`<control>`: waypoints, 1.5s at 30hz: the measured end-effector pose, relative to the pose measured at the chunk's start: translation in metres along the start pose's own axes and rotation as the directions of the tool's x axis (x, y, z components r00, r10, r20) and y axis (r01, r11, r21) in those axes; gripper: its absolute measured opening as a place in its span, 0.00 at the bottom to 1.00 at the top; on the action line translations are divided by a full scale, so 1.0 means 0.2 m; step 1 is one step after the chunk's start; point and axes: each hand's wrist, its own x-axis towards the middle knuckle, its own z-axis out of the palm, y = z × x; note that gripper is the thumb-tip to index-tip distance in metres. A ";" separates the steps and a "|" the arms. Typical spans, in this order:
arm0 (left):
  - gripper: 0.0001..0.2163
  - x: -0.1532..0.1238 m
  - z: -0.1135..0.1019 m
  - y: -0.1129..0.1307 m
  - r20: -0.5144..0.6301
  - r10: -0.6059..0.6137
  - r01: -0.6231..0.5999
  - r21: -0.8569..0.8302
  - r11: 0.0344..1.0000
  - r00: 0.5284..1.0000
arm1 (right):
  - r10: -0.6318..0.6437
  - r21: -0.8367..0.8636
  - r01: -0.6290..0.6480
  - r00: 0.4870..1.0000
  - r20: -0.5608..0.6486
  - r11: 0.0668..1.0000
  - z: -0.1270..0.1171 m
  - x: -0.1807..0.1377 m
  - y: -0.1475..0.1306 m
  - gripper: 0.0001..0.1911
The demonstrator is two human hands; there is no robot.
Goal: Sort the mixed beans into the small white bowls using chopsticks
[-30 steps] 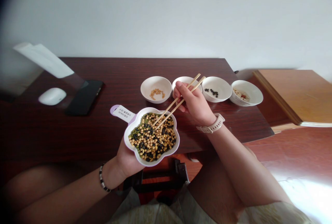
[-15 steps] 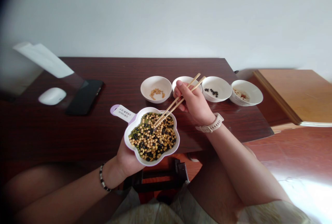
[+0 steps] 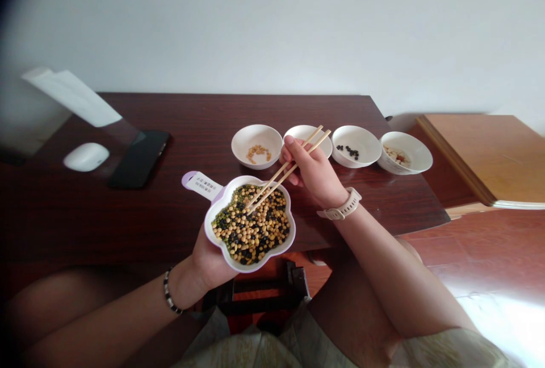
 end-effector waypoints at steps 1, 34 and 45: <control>0.25 0.00 0.00 0.00 -0.005 0.000 0.000 0.001 1.000 1.000 | 0.001 0.000 -0.001 1.000 -0.003 1.000 0.00 0.00 0.00 0.28; 0.25 0.00 -0.01 0.00 0.048 -0.001 0.001 0.014 1.000 0.999 | -0.045 0.011 0.047 0.993 -0.112 0.999 -0.02 0.00 -0.07 0.27; 0.27 0.00 -0.03 0.00 0.091 -0.031 0.030 0.014 0.999 0.995 | 0.050 -0.013 -0.050 0.999 0.007 0.999 -0.02 -0.02 -0.06 0.26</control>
